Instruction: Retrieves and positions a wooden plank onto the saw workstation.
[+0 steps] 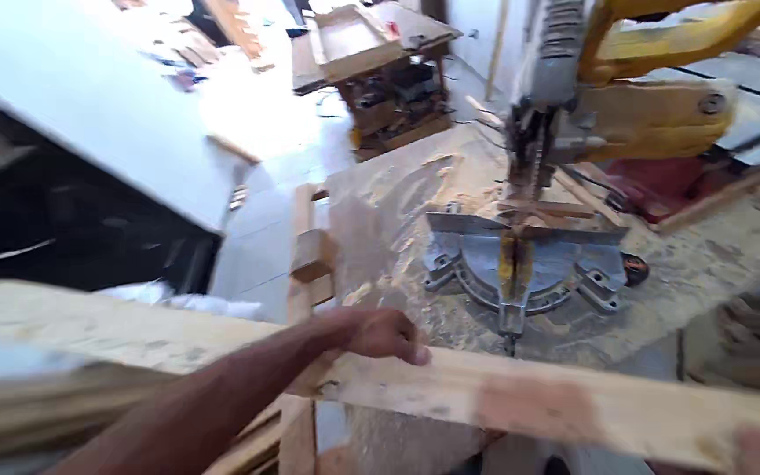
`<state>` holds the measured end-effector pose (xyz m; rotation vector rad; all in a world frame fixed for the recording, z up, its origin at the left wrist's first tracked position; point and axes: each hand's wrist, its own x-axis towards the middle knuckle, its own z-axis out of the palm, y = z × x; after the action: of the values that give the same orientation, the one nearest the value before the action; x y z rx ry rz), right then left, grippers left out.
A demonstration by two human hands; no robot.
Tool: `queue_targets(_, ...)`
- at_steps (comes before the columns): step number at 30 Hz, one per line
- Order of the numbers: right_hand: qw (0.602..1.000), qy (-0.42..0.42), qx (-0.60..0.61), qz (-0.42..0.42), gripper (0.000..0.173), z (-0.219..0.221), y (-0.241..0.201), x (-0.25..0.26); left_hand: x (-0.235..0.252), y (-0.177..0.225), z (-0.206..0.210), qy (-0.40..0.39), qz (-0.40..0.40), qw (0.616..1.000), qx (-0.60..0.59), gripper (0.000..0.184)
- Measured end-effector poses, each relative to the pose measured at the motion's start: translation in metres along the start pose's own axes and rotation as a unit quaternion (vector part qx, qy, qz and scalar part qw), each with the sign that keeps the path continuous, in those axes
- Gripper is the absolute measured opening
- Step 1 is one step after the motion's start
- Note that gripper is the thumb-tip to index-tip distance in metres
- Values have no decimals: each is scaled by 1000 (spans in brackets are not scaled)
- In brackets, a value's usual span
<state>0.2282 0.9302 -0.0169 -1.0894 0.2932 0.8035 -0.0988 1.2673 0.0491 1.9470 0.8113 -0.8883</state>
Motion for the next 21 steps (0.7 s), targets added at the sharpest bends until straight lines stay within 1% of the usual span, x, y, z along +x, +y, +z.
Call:
queue_targets(2, 998, 25, -32, 50, 65, 65, 25, 14, 4, -37, -57, 8, -28, 999, 12, 69)
queue_targets(5, 995, 19, -41, 88, 72, 144, 55, 41, 22, -97, -130, 40, -48, 998, 2, 66)
queue_targets(8, 989, -14, -90, 119, 79, 194, 73, 66, 41, -143, -190, 25, -38, 999, -25, 68)
queue_targets(10, 973, -51, -169, 151, 84, 213, 74, 78, 53, -163, -218, 4, -45, 999, -29, 68)
queue_targets(12, 940, -82, -275, 183, 90, 222, 75, 91, 60, -171, -233, -4, -62, 997, -39, 64)
queue_targets(13, 925, -84, -314, 194, 92, 225, 76, 97, 64, -174, -237, -10, -69, 996, -54, 57)
queue_targets(15, 905, -81, -366, 203, 90, 230, 81, 111, 80, -192, -241, -10, -72, 992, -102, 43)
queue_targets(16, 901, -77, -379, 196, 87, 232, 85, 119, 87, -198, -241, 5, -78, 989, -128, 40)
queue_targets(17, 902, -68, -385, 184, 86, 233, 88, 126, 89, -193, -240, 26, -84, 987, -135, 37)
queue_targets(20, 904, -61, -385, 178, 85, 232, 96, 130, 77, -157, -231, 27, -110, 988, -101, 30)
queue_targets(21, 902, -64, -390, 173, 85, 233, 96, 132, 79, -163, -231, 29, -96, 989, -108, 29)
